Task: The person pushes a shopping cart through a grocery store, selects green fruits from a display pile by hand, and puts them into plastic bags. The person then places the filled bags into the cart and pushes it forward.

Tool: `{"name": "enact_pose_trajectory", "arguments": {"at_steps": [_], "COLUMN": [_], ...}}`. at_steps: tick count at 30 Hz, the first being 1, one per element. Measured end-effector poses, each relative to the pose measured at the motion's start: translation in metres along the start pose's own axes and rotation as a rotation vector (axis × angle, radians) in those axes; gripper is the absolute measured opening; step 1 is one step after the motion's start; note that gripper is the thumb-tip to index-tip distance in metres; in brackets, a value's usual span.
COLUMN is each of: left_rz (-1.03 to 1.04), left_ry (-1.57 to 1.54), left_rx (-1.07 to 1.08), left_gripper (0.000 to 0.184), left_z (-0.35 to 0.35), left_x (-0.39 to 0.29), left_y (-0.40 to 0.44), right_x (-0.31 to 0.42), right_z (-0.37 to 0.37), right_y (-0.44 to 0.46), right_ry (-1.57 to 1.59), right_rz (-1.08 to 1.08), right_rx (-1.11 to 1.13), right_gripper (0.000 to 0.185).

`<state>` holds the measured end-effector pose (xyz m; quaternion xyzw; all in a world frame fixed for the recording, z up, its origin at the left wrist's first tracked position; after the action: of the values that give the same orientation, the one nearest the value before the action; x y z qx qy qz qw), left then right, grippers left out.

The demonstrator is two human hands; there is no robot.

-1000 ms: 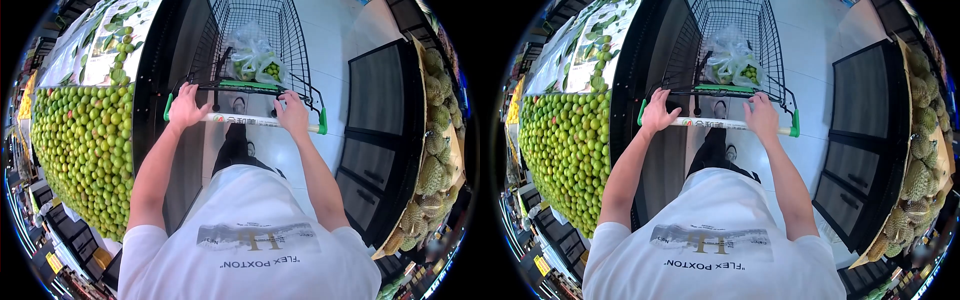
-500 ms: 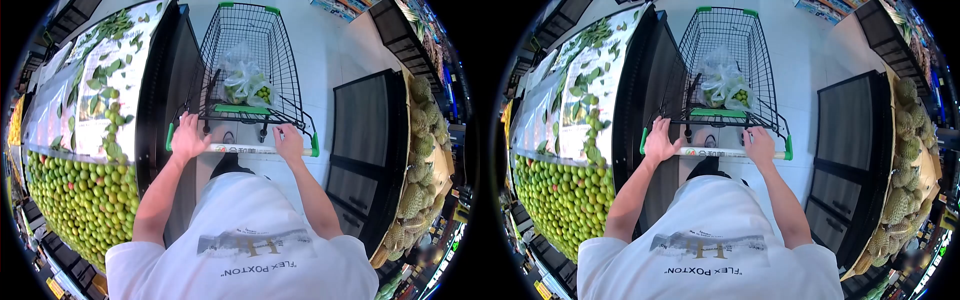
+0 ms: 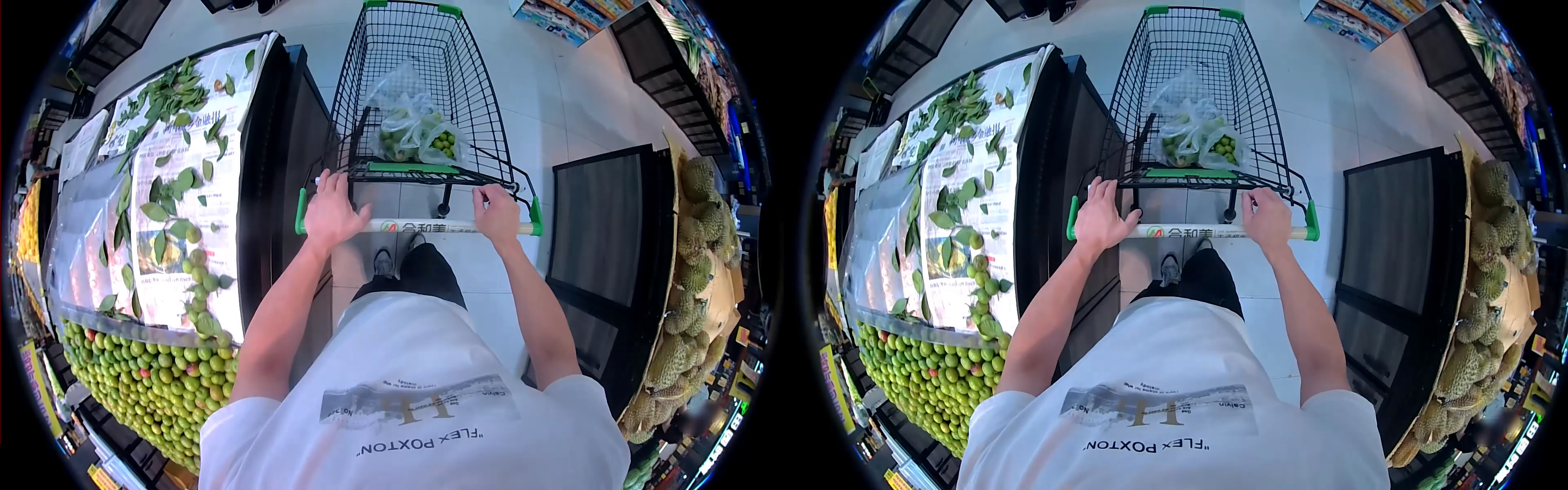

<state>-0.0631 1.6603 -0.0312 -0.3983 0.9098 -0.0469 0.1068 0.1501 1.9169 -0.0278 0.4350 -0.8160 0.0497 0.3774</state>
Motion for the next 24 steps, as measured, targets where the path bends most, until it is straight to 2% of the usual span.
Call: {"name": "enact_pose_trajectory", "arguments": {"at_steps": [10,24], "left_rz": [-0.059,-0.186], "left_ry": [0.02,0.012], "left_rx": [-0.006,-0.02], "left_gripper": [0.083,0.082], "left_z": [-0.016,-0.033], "left_x": [-0.012,-0.018], "left_y": [0.118,0.264], "right_x": [-0.041,-0.078], "right_z": [0.021,0.051], "right_y": [0.135,0.316], "right_ry": [-0.011,0.07], "right_rz": [0.028,-0.124], "right_rx": [0.092,0.195], "right_gripper": [0.014,0.016]}}
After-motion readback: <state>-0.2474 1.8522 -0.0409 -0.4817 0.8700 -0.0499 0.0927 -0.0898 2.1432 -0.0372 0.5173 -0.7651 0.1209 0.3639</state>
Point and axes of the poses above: each hand's wrist, its own y-axis towards the middle knuckle, its own z-axis out of the palm, x = y × z, the point moved 7 cm from there along y, towards the middle knuckle, and after that the axes turned 12 degrees about y, right-handed, at the moved point
